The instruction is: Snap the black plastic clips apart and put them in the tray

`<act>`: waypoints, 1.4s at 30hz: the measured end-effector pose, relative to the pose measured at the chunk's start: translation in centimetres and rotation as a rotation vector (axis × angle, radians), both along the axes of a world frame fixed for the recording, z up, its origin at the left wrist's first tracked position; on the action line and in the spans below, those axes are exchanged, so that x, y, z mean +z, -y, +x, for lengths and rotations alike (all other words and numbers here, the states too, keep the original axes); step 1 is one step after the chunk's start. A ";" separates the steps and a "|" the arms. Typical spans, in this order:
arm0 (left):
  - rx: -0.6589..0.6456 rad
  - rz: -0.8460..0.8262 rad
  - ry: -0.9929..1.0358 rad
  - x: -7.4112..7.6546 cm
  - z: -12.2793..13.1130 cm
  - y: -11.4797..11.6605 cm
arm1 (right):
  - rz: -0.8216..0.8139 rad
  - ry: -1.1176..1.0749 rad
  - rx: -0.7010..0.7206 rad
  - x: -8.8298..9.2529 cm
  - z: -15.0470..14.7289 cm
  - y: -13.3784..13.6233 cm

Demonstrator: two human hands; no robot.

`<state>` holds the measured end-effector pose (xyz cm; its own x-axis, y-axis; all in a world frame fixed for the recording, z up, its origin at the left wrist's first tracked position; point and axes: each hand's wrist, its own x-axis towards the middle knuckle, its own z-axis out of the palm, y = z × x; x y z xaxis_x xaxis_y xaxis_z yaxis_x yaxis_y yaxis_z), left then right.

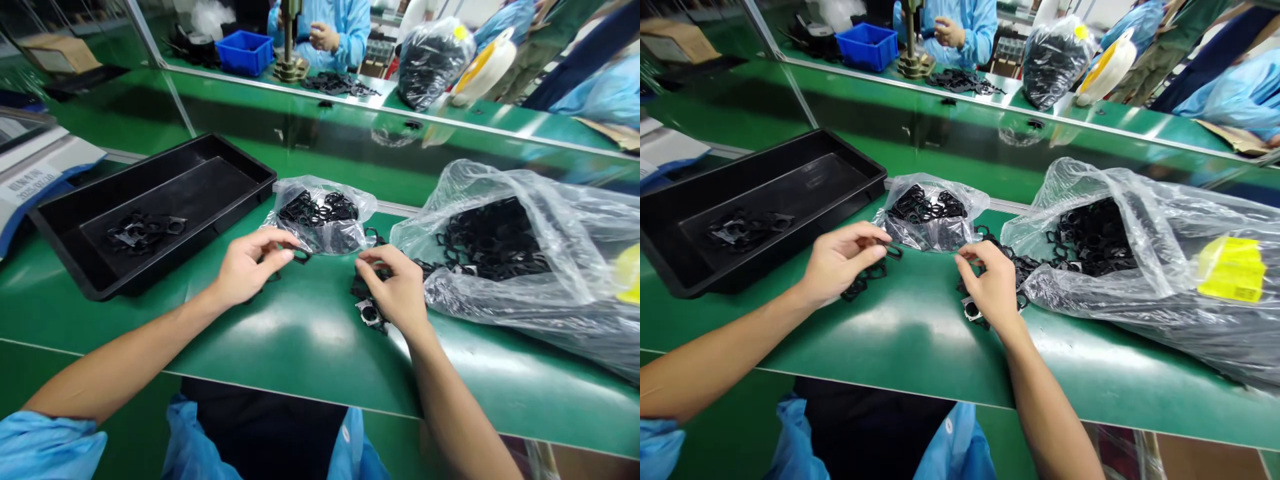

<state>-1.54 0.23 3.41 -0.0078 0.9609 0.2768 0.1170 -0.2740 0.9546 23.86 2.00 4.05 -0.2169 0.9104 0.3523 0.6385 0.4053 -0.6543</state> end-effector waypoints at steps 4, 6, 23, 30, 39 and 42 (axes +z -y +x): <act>0.248 0.172 -0.248 2.6 -5.8 -1.0 | -0.026 0.524 0.085 -0.3 1.5 -0.5; 0.430 0.191 -0.368 3.2 -9.9 -1.7 | -0.007 0.640 0.103 -0.7 1.6 -0.3; -0.174 0.472 -1.043 -1.5 -9.1 4.8 | -0.154 0.862 0.073 1.1 0.4 1.2; -0.171 0.419 -1.119 -5.3 -8.1 5.6 | -0.059 0.769 0.035 0.0 -0.1 1.3; -0.122 0.356 -0.970 -4.4 -8.8 5.7 | 0.035 0.388 0.115 -1.1 -0.8 1.9; -0.101 0.335 -0.917 -4.3 -9.3 5.8 | -0.010 0.373 0.223 -1.7 -1.5 2.4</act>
<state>-10.84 -5.56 -0.92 0.4241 0.8159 0.3931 0.7353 -0.5636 0.3765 22.34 -0.44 2.32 -0.5193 0.8299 0.2039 0.7293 0.5547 -0.4005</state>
